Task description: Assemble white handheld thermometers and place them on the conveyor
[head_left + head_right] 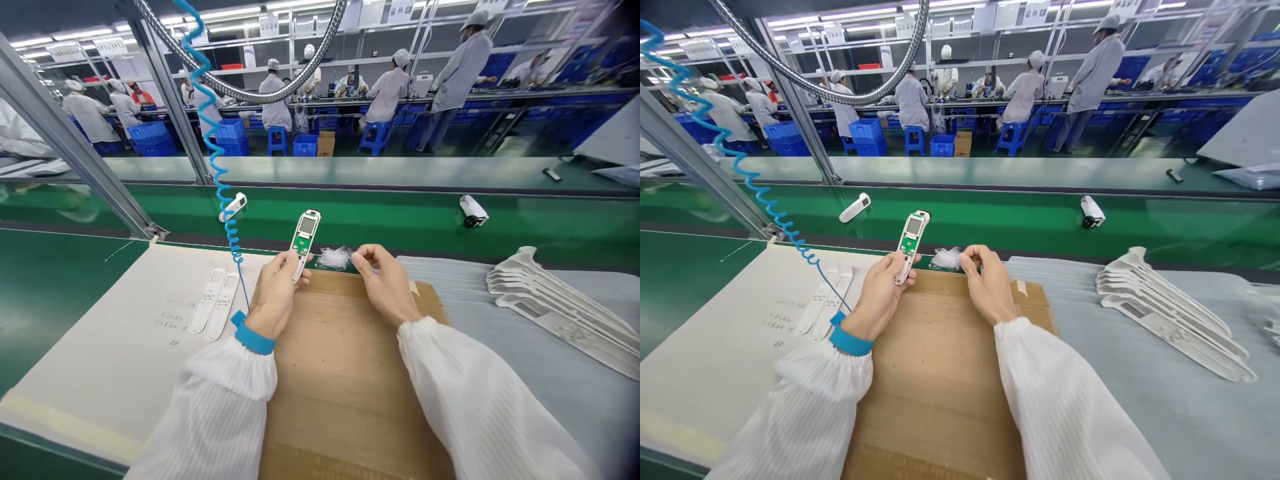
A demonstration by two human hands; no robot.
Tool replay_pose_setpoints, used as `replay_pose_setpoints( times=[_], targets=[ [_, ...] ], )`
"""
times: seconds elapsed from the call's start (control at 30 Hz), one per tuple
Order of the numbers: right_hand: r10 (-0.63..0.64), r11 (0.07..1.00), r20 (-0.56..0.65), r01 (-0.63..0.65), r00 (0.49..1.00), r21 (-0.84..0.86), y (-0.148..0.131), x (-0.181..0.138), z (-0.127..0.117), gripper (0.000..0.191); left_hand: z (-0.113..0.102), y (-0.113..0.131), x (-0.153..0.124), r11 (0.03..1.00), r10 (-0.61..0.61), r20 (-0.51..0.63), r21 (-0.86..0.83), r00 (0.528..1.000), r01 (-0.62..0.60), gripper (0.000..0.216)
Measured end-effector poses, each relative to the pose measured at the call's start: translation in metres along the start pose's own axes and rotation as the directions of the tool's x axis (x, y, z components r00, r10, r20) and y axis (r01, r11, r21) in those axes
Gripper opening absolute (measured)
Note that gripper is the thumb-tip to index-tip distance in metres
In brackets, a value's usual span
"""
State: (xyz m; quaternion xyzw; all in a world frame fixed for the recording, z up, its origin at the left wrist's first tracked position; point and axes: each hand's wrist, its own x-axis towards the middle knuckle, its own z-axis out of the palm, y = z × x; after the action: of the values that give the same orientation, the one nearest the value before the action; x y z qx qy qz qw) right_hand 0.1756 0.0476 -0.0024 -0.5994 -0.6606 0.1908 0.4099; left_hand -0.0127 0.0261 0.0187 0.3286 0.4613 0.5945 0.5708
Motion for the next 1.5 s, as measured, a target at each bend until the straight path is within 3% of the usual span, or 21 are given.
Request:
replay_pose_setpoints(
  times=[0.13, 0.23, 0.37, 0.47, 0.5, 0.6, 0.7, 0.9, 1.13, 1.5],
  targets=[
    [0.005, 0.972, 0.036, 0.004, 0.999, -0.234, 0.013, 0.033, 0.013, 0.013, 0.006, -0.001, -0.005, 0.997, -0.017, 0.037, -0.072, 0.999, 0.02, 0.018],
    [-0.042, 0.958, 0.047, 0.054, 0.998, -0.281, 0.026, 0.033, -0.007, 0.01, 0.007, 0.0, -0.005, 0.995, 0.028, 0.012, -0.094, 1.0, -0.027, 0.022],
    [-0.095, 0.923, -0.071, 0.062, 0.993, -0.379, 0.065, 0.001, -0.086, 0.021, 0.007, 0.003, -0.006, 0.992, 0.023, 0.015, -0.125, 1.0, -0.021, 0.028],
    [0.015, 0.748, -0.213, -0.152, 0.977, -0.646, 0.108, -0.03, -0.155, 0.016, 0.009, 0.006, -0.01, 0.994, 0.002, 0.057, -0.113, 0.998, 0.005, 0.027],
    [0.056, 0.672, -0.223, -0.202, 0.973, -0.712, 0.12, -0.04, -0.172, 0.014, 0.01, 0.007, -0.012, 0.994, -0.007, 0.073, -0.111, 0.997, 0.015, 0.026],
    [0.108, 0.615, -0.193, -0.218, 0.975, -0.758, 0.143, -0.059, -0.2, 0.007, 0.013, 0.007, -0.016, 0.994, -0.045, 0.126, -0.097, 0.991, 0.058, 0.024],
    [0.123, 0.6, -0.168, -0.208, 0.978, -0.772, 0.14, -0.063, -0.202, 0.007, 0.014, 0.004, -0.017, 0.992, -0.095, 0.201, -0.059, 0.975, 0.109, 0.029],
    [0.368, 0.377, -0.154, -0.298, 0.917, -0.877, 0.111, -0.052, -0.195, 0.028, 0.011, 0.002, -0.019, 0.994, -0.111, 0.339, 0.045, 0.934, 0.102, 0.034],
    [0.398, 0.324, -0.12, -0.261, 0.91, -0.909, 0.109, -0.049, -0.193, 0.015, 0.008, 0.004, -0.019, 0.993, -0.114, 0.343, 0.056, 0.933, 0.101, 0.04],
    [0.379, 0.309, -0.2, -0.328, 0.904, -0.893, 0.112, -0.055, -0.191, 0.025, 0.012, 0.013, -0.025, 0.989, -0.135, 0.332, 0.106, 0.934, 0.105, 0.039]
  ],
)
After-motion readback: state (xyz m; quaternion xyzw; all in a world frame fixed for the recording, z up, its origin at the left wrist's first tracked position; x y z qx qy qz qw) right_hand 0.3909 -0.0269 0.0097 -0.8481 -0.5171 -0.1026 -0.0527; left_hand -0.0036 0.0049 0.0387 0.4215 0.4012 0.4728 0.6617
